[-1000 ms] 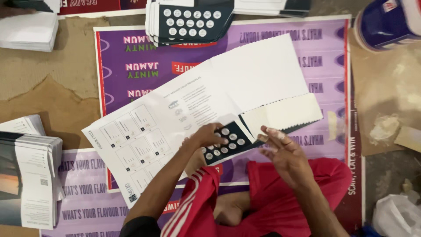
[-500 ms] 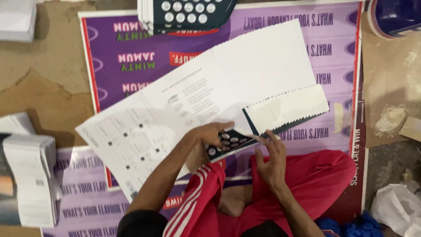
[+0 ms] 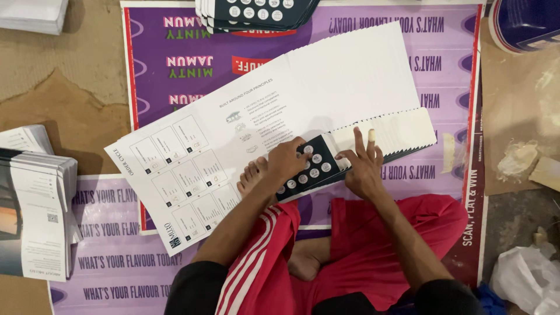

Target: The person sits on the floor and applies glue to the spine of a booklet using a small block. They press the glued spine against a larger stack of booklets to adhere it, repeating this process for multiple units. The person occasionally wipes the glue block with a cloth.

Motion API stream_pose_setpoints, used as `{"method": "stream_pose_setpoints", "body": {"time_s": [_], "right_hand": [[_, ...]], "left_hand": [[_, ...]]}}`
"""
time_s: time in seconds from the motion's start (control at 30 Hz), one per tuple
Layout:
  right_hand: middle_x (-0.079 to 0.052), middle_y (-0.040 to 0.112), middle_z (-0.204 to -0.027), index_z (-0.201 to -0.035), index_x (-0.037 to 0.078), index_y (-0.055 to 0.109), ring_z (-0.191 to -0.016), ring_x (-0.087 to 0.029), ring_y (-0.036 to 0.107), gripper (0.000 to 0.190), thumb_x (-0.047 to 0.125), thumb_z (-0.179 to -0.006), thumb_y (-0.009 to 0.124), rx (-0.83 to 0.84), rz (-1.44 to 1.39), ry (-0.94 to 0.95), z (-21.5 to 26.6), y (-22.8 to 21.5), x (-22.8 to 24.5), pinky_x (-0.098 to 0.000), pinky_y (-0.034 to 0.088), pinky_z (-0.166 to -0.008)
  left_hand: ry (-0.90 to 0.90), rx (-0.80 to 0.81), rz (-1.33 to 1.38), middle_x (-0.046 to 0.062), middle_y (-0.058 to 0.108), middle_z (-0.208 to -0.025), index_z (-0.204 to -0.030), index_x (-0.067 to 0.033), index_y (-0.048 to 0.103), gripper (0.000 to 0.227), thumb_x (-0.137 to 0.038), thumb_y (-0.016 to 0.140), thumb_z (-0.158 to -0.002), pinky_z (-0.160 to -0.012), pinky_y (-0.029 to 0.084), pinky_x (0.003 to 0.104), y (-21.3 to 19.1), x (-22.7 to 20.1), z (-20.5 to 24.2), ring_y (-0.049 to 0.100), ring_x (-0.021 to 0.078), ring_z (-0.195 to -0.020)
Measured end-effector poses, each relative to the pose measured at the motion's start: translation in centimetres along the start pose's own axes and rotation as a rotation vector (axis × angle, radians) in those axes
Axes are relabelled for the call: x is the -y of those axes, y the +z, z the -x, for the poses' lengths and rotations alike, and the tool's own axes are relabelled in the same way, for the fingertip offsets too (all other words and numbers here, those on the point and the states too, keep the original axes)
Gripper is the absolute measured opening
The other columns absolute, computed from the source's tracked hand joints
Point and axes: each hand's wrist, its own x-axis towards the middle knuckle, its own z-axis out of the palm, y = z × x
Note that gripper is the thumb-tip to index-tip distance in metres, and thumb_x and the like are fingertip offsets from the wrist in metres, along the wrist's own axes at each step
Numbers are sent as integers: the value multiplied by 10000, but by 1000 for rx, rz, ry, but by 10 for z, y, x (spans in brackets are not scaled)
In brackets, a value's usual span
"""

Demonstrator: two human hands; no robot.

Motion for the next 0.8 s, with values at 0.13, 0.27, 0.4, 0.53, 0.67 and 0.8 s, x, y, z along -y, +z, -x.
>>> {"method": "stream_pose_setpoints", "body": {"time_s": [0.13, 0.27, 0.4, 0.53, 0.67, 0.8], "right_hand": [[-187, 183, -1722, -1116, 168, 704, -1591, -437, 53, 489, -95, -729, 563, 27, 133, -93, -8, -5, 4, -711, 155, -1179], [-168, 200, -1705, -1226, 208, 697, -1562, -433, 111, 581, -93, -744, 578, 55, 210, -165, -15, -12, 11, -724, 160, -1155], [-105, 211, -1701, -1323, 266, 690, -1540, -396, 201, 656, -68, -767, 590, 44, 413, -257, -5, -12, 7, -702, 180, -1163], [-138, 268, -1682, -1251, 274, 728, -1502, -403, 271, 565, -53, -804, 614, 69, 447, -175, 27, -10, 0, -666, 226, -1162], [-139, 339, -1698, -1240, 210, 729, -1538, -433, 311, 407, -6, -897, 689, -306, 119, -67, 50, 3, -2, -550, 325, -1137], [-158, 332, -1686, -1311, 195, 702, -1502, -434, 325, 447, 72, -884, 750, -339, 66, 16, 60, 18, 22, -530, 346, -1103]], "left_hand": [[-2, -29, 6, 85, 743, -862, -1169, -148, 663, 359, -358, 718, -883, -750, 559, 437, 7, 0, 5, 731, 292, -855], [58, -84, -36, 105, 726, -978, -1152, -120, 648, 342, -348, 716, -906, -741, 548, 459, 12, 2, 10, 708, 321, -898], [32, -53, -23, 99, 720, -962, -1145, -125, 647, 338, -356, 721, -909, -754, 552, 447, 8, 1, 9, 712, 308, -898], [-10, -30, 36, 60, 744, -932, -1175, -151, 660, 392, -388, 743, -875, -753, 554, 412, 2, -3, 10, 729, 260, -878], [-155, 215, 151, 72, 795, -981, -1200, -148, 678, 513, -429, 810, -791, -781, 575, 354, -16, -2, 0, 768, 217, -876], [-32, 409, 346, 136, 783, -1115, -1317, -96, 648, 682, -393, 859, -740, -861, 603, 354, -16, 15, -16, 778, 248, -953]]}}
